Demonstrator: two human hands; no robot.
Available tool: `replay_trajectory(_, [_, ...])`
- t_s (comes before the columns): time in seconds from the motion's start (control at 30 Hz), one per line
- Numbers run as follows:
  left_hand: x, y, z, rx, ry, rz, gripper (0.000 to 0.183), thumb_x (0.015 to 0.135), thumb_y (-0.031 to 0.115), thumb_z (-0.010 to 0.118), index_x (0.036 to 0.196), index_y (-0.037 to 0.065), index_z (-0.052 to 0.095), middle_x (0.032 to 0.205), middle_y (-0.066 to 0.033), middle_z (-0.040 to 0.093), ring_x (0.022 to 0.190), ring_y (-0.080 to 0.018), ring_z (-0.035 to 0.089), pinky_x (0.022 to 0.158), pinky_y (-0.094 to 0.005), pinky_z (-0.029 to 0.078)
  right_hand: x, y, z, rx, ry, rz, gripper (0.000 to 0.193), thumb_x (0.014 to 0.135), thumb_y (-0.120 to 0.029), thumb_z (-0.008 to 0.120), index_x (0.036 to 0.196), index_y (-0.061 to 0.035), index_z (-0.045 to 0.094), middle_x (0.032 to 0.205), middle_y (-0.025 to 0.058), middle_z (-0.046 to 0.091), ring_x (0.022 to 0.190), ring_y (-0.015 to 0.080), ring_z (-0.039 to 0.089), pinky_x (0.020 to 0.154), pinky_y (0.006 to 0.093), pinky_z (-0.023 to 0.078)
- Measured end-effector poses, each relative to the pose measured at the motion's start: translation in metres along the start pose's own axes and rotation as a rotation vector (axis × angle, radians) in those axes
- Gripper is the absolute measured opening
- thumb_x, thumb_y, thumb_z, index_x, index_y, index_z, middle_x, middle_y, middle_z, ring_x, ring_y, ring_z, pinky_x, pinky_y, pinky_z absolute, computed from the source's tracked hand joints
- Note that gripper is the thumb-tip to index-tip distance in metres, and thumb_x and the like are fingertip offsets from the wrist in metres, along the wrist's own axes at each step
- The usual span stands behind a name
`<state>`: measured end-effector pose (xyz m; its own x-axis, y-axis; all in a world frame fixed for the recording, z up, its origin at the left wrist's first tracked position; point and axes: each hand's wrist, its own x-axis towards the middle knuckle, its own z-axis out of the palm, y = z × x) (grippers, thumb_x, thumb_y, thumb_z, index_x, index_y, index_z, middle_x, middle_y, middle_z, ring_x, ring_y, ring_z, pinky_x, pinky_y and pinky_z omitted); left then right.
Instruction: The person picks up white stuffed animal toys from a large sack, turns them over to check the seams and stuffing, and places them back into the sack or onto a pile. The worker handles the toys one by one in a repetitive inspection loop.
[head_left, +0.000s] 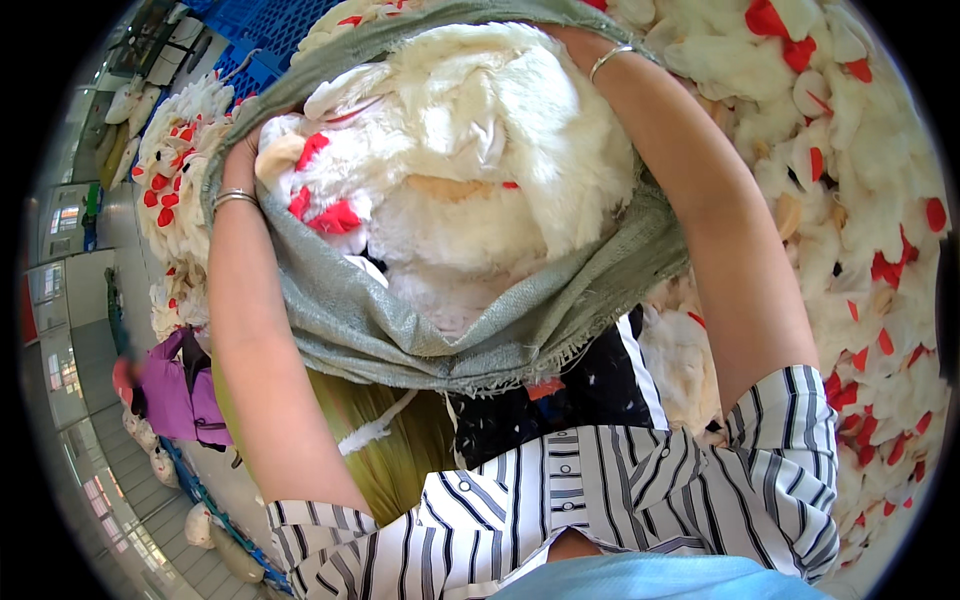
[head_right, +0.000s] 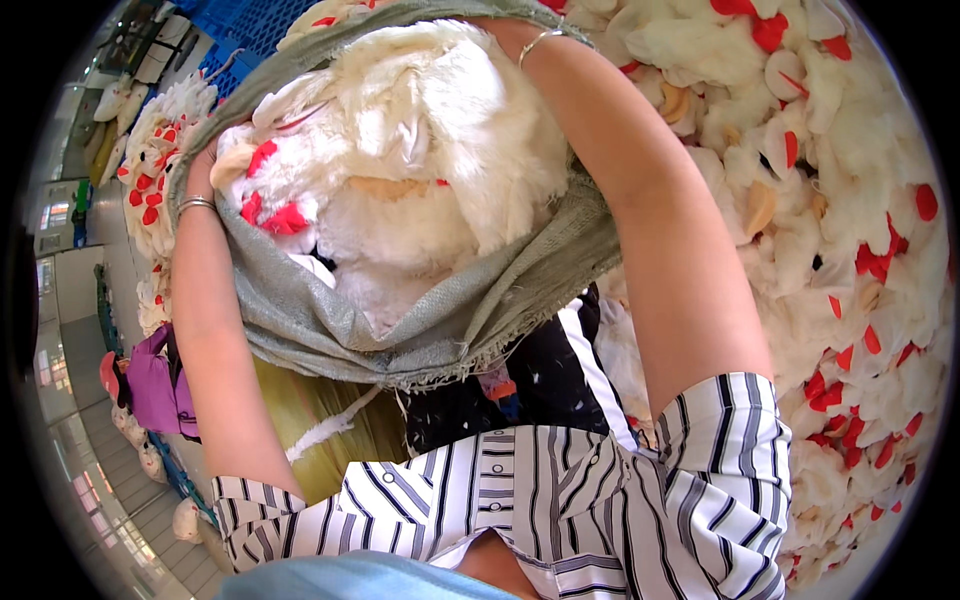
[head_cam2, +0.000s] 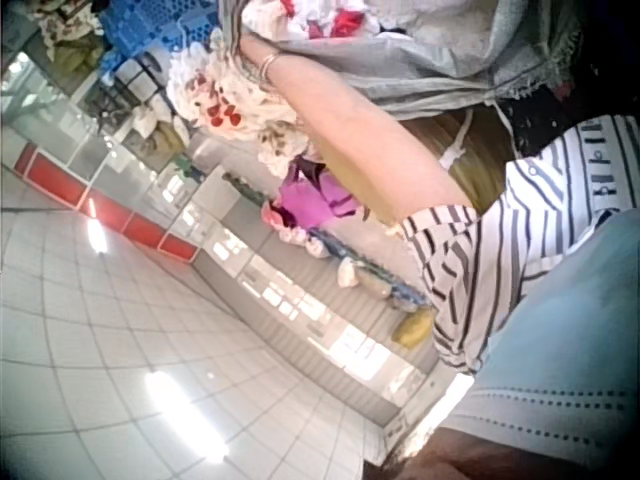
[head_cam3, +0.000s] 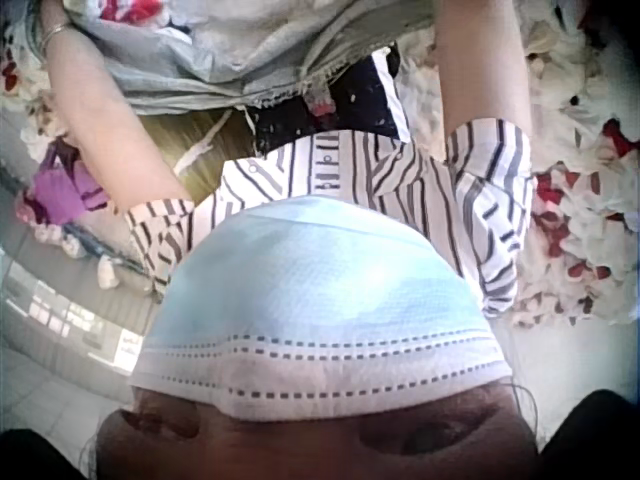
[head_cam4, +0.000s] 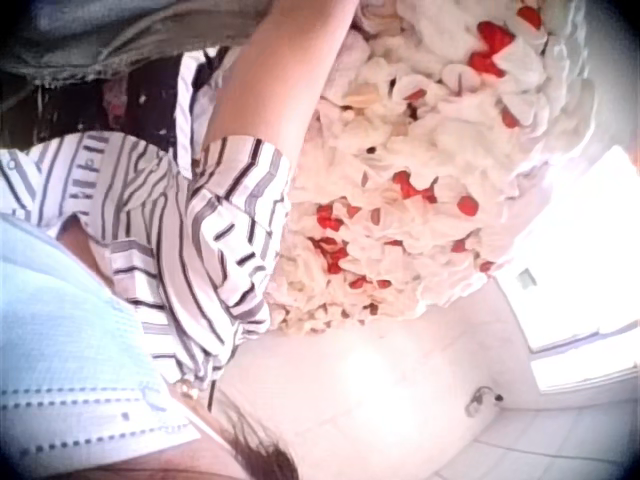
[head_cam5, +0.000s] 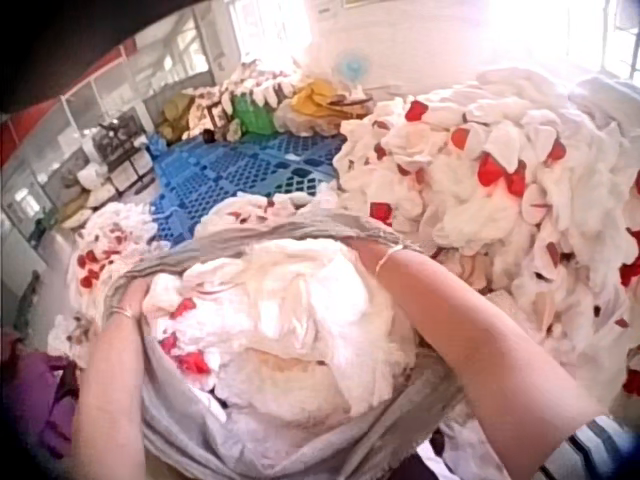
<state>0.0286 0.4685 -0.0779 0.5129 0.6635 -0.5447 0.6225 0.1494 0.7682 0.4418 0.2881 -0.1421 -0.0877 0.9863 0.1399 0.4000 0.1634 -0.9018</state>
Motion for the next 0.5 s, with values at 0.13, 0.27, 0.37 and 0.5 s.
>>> replay_trajectory(0.13, [-0.017,-0.034,0.01,-0.12,0.029,-0.091,0.052,0.096,0.042,0.056,0.13,0.004,0.058,0.129,-0.0073,0.06,0.116,-0.0179,0.056,0.1,-0.0307,0.042,0.003,0.045,0.008,0.104,-0.012,0.085,0.037,0.094,-0.02,0.058,0.128,-0.0036,0.058,0.124,0.008,0.063,0.109,0.019,0.059,0.096,0.0334,0.046])
replay_trajectory(0.27, [-0.011,-0.052,0.025,-0.164,0.044,-0.115,0.05,0.096,0.04,0.055,0.13,0.003,0.058,0.128,-0.0074,0.061,0.115,-0.0179,0.056,0.1,-0.0308,0.042,-0.005,0.069,0.004,0.181,-0.003,0.15,0.038,0.094,-0.02,0.058,0.128,-0.0035,0.058,0.125,0.0079,0.062,0.109,0.0187,0.059,0.097,0.0333,0.046])
replay_trajectory(0.37, [-0.018,-0.058,0.025,-0.207,0.065,-0.121,0.049,0.097,0.038,0.054,0.13,0.002,0.058,0.128,-0.0075,0.061,0.114,-0.0179,0.057,0.1,-0.0309,0.043,-0.022,0.081,0.001,0.224,-0.007,0.195,0.038,0.094,-0.02,0.058,0.129,-0.0034,0.057,0.125,0.0077,0.062,0.11,0.0185,0.059,0.097,0.0333,0.046])
replay_trajectory(0.5, [-0.05,-0.059,0.012,-0.282,0.106,-0.129,0.047,0.098,0.036,0.053,0.129,0.001,0.058,0.127,-0.0076,0.061,0.113,-0.0179,0.057,0.099,-0.031,0.043,-0.06,0.092,-0.005,0.299,-0.04,0.266,0.039,0.094,-0.02,0.058,0.129,-0.0033,0.057,0.126,0.0076,0.062,0.11,0.0182,0.059,0.097,0.0331,0.046])
